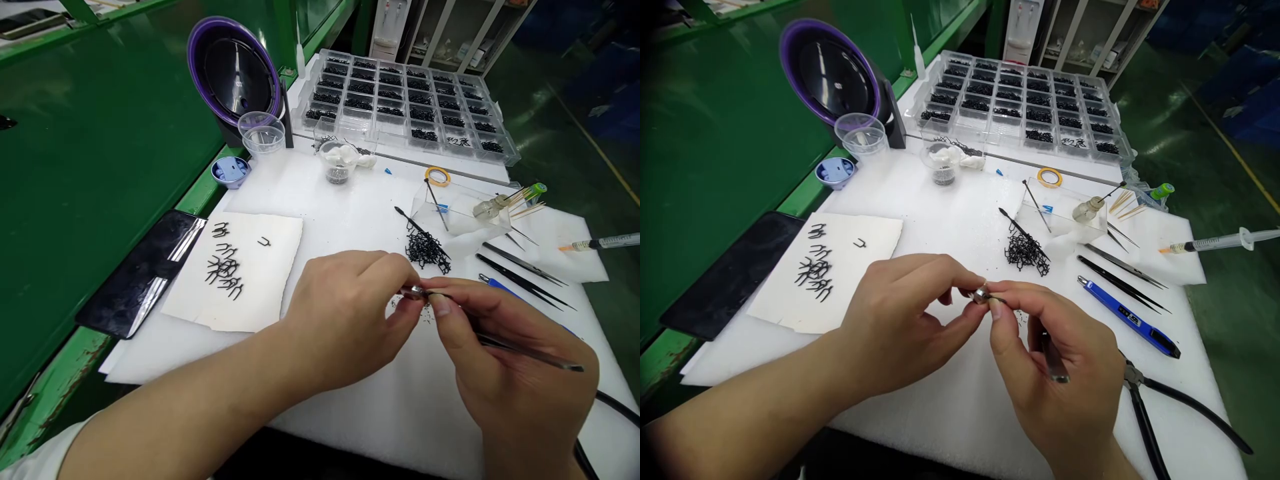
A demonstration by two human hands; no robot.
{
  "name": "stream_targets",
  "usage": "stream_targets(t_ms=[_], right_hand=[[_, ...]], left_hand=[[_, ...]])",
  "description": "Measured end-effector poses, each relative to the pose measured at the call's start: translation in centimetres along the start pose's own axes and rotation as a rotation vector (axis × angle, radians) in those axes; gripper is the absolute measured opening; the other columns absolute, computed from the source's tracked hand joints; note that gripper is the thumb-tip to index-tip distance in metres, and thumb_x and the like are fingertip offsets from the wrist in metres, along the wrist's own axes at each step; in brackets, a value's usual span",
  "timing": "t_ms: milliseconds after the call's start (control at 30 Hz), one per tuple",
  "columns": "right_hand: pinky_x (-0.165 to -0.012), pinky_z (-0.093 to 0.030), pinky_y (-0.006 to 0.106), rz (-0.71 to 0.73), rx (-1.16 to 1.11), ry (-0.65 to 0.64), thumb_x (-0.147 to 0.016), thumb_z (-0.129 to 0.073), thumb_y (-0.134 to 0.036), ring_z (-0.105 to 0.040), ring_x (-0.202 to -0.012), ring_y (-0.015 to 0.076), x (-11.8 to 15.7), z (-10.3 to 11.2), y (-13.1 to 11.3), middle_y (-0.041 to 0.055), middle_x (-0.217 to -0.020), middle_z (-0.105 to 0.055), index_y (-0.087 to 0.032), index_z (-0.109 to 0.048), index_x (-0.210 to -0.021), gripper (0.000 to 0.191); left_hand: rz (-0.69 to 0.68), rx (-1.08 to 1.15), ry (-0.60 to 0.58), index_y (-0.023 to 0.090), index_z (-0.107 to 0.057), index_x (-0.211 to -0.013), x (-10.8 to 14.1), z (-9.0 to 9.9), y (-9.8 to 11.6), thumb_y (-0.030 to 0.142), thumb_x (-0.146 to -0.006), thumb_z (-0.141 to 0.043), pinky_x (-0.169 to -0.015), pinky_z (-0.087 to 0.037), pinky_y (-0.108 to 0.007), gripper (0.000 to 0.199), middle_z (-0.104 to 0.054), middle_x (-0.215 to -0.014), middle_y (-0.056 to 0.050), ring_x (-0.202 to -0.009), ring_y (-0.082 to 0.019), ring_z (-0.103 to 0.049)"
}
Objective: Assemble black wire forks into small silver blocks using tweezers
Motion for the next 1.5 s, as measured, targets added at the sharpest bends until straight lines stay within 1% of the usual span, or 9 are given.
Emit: stream_targets(t_ms=[233,400,467,600,800,1100,1267,1367,1500], right_hand=[[-0.066,-0.060,0.029,0.007,0.006,0.006,-0.081,-0.072,-0.019,-0.073,-0.084,0.0204,-0.01,-0.05,-0.16,-0.0019,-0.097,-0.077,-0.031,-0.075,-0.094,0.018],[-0.077,-0.058,0.029,-0.044,-0.010,0.117,-0.080,-0.072,-0.019,-0.072,-0.081,0.0171,0.16,-0.30,-0.60,-0.0043,-0.090,-0.077,-0.031,-0.076,-0.087,0.014],[-0.080,-0.057,0.030,-0.061,-0.022,0.130,-0.080,-0.072,-0.019,-0.072,-0.079,0.0168,0.24,-0.47,-0.66,-0.0046,-0.089,-0.077,-0.031,-0.076,-0.085,0.014],[-0.080,-0.057,0.031,-0.051,-0.025,0.120,-0.081,-0.072,-0.021,-0.071,-0.080,0.0176,0.29,-0.68,-0.48,-0.0045,-0.091,-0.077,-0.032,-0.076,-0.087,0.014],[-0.078,-0.058,0.032,-0.021,-0.015,0.089,-0.083,-0.071,-0.022,-0.072,-0.082,0.0187,0.35,-0.60,-0.16,-0.0038,-0.094,-0.076,-0.032,-0.075,-0.090,0.012],[-0.082,-0.057,0.026,0.010,-0.036,0.067,-0.084,-0.071,-0.018,-0.072,-0.084,0.0142,0.47,-0.41,-0.04,-0.0080,-0.097,-0.076,-0.033,-0.075,-0.093,0.018],[-0.075,-0.057,0.025,0.039,-0.065,0.062,-0.083,-0.070,-0.013,-0.072,-0.086,0.0147,0.40,-0.41,-0.05,-0.0073,-0.098,-0.076,-0.031,-0.075,-0.093,0.021],[-0.070,-0.057,0.024,0.024,-0.088,0.052,-0.082,-0.071,-0.013,-0.072,-0.086,0.0147,0.39,-0.44,0.06,-0.0064,-0.098,-0.076,-0.030,-0.075,-0.091,0.020],[-0.074,-0.057,0.024,0.033,-0.115,0.054,-0.083,-0.070,-0.011,-0.072,-0.085,0.0146,0.32,-0.39,0.12,-0.0049,-0.097,-0.076,-0.027,-0.075,-0.090,0.018]], left_hand=[[0.033,0.005,-0.028,0.017,-0.069,-0.082,0.05,0.07,0.06,0.021,-0.083,-0.064,-0.052,-0.047,-0.025,0.007,-0.072,-0.072,0.000,-0.061,-0.013,-0.062],[0.033,0.007,-0.035,0.016,-0.069,-0.083,-0.05,0.15,0.14,0.021,-0.083,-0.063,-0.052,-0.047,-0.026,0.007,-0.071,-0.072,0.000,-0.061,-0.013,-0.062],[0.038,0.004,-0.043,0.017,-0.069,-0.083,-0.14,0.09,0.07,0.021,-0.083,-0.063,-0.053,-0.047,-0.025,0.008,-0.072,-0.073,0.000,-0.061,-0.013,-0.062],[0.042,0.000,-0.045,0.017,-0.069,-0.082,-0.13,0.01,-0.05,0.020,-0.083,-0.062,-0.053,-0.047,-0.025,0.007,-0.071,-0.072,0.001,-0.061,-0.012,-0.061],[-0.003,0.022,-0.021,0.014,-0.070,-0.084,0.23,0.04,0.21,0.017,-0.084,-0.062,-0.053,-0.048,-0.026,0.008,-0.070,-0.071,0.000,-0.062,-0.013,-0.062],[-0.026,0.015,-0.020,0.016,-0.069,-0.085,0.28,0.15,0.12,0.018,-0.085,-0.060,-0.055,-0.049,-0.024,0.009,-0.071,-0.072,0.000,-0.063,-0.012,-0.062],[-0.056,0.020,-0.005,0.014,-0.069,-0.084,0.32,0.27,0.27,0.015,-0.084,-0.061,-0.054,-0.048,-0.026,0.008,-0.070,-0.071,0.000,-0.063,-0.012,-0.061],[-0.053,0.028,0.003,0.013,-0.069,-0.084,0.35,0.25,0.25,0.015,-0.084,-0.061,-0.055,-0.048,-0.026,0.008,-0.069,-0.071,0.000,-0.062,-0.012,-0.061],[-0.040,0.021,0.028,0.014,-0.069,-0.083,0.37,0.23,0.20,0.016,-0.084,-0.061,-0.055,-0.048,-0.026,0.008,-0.069,-0.070,0.001,-0.062,-0.012,-0.061]])
Point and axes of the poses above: each hand's wrist, its own x-axis away from the middle knuckle, its own z-axis out of the back of the hand, y = z × x, the point moved 4 cm from there along -x, towards the middle knuckle
